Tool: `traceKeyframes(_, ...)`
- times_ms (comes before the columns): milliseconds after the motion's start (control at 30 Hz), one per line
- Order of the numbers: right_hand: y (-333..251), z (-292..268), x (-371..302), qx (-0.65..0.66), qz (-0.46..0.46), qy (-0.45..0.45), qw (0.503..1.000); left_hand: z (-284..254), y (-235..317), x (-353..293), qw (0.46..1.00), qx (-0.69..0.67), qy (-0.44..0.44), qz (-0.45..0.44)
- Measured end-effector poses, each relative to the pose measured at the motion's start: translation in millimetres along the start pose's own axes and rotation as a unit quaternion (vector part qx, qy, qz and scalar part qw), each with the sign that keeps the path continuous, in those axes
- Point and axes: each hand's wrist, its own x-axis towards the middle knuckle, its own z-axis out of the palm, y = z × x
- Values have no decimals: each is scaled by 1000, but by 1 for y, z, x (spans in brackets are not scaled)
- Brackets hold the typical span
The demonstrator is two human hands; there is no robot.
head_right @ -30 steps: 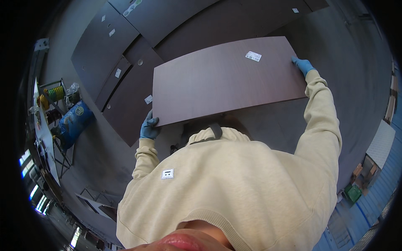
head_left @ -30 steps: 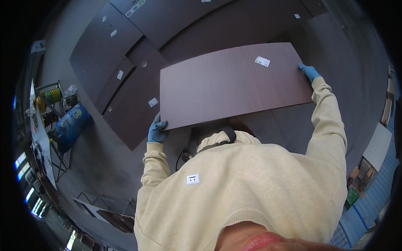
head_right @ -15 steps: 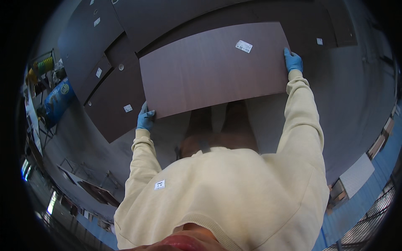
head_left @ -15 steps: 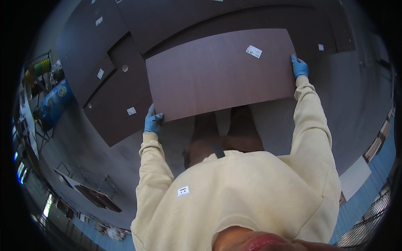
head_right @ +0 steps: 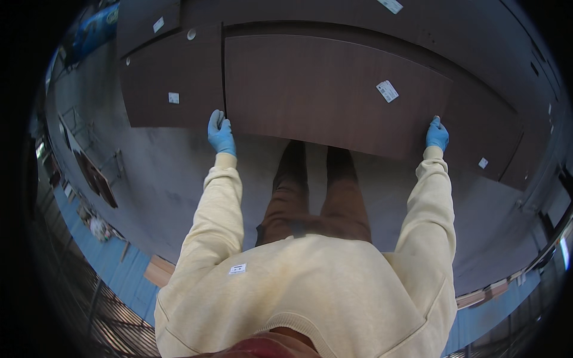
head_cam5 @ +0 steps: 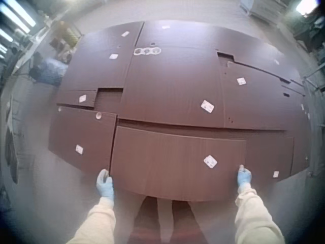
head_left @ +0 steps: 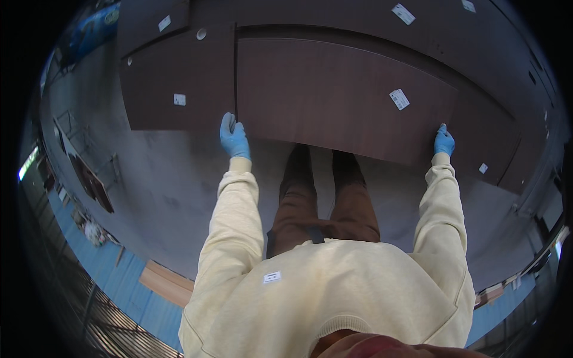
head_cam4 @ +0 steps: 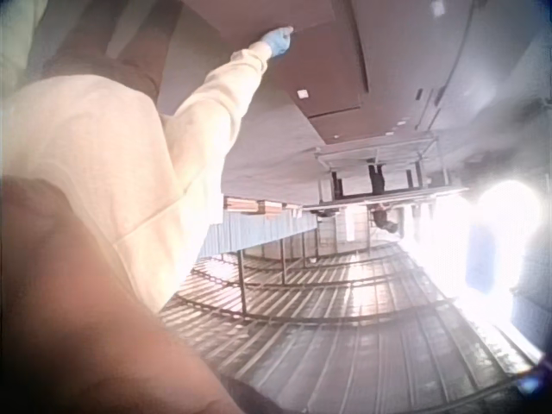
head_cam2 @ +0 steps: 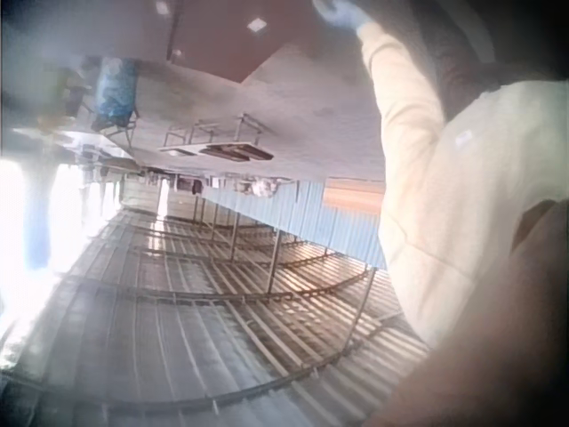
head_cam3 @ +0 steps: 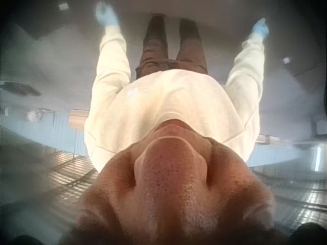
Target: The person wipes brown rectangular panels with a cloth, flips them over, and stacks them on a pile. They repeat this process for multiple panels, occasionally picking up a bottle and applying liquid to the cloth before wiping.
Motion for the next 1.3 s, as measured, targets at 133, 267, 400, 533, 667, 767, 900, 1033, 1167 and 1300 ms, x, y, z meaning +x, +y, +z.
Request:
traceKeyframes(133, -12, -5, 1, -87, 13, -1, 996, 7, -22, -48, 946, 65, 232, -215)
traceKeyframes(267, -23, -1, -13, -145, -21, -22, 989, 19, -44, -61, 826, -327, 125, -442)
traceKeyframes(400, -26, 12, -28, -178, -53, -33, 982, 26, -59, -32, 827, -381, 94, -403)
traceKeyframes(533, -19, 0, -22, -232, -62, -19, 971, 24, -57, -12, 792, -383, 121, -460)
traceKeyframes(667, -4, -25, -3, 18, -141, -40, 989, 16, -46, -17, 794, -372, 117, -466)
traceKeyframes(767, 2, -12, 4, -113, -130, -14, 985, 9, -42, -23, 800, -368, 93, -464)
traceKeyframes(900, -7, 35, 1, -62, -43, -85, 994, 2, -39, -22, 811, -364, 80, -451)
traceKeyframes(1033, -18, 59, -12, -25, -18, -24, 999, -5, -37, -17, 803, -363, 58, -469)
traceKeyframes(1167, -28, 55, -22, -23, -20, -19, 999, -8, -29, -14, 818, -343, 63, -457)
traceKeyframes(1300, -30, 48, -25, -8, -31, -3, 999, -5, -17, -15, 823, -342, 35, -453)
